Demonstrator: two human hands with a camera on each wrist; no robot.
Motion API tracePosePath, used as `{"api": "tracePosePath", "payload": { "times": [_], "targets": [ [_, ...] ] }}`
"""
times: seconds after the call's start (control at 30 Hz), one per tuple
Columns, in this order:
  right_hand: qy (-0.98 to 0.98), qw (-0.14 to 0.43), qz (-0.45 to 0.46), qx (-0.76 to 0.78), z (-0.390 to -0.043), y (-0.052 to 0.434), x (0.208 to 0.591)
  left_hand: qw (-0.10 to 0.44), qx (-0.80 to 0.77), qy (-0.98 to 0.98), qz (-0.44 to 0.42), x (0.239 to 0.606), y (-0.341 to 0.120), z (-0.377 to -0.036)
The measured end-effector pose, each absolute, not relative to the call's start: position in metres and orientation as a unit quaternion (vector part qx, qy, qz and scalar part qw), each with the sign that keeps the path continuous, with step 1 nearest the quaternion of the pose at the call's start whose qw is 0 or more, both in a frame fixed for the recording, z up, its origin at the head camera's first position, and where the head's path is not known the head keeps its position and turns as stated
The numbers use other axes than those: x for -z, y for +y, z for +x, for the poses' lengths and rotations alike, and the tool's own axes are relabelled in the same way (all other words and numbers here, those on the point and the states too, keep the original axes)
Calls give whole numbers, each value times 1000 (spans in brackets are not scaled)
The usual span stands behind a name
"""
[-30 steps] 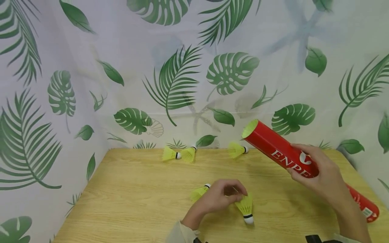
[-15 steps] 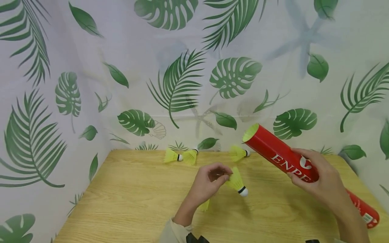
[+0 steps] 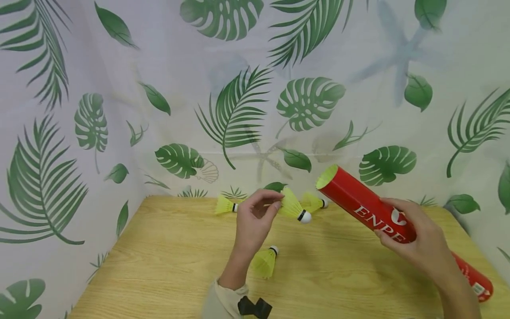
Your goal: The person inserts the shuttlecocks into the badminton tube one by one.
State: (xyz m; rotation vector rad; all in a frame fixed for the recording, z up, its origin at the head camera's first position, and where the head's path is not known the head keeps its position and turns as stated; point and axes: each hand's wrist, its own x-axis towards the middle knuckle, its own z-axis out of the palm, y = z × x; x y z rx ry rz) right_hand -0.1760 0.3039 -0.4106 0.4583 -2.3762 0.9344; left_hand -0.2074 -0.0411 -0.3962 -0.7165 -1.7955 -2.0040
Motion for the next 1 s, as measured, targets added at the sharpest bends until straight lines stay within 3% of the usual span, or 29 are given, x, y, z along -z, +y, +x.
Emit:
{"api": "tracePosePath", "payload": {
  "times": [0.4, 1.0],
  "targets": [
    [-885, 258, 174, -346, -177, 300, 409, 279, 707, -609, -227, 365, -33, -225],
    [-890, 248, 176, -341, -175, 296, 410, 305, 646, -646, -270, 361, 4, -246]
  ]
}}
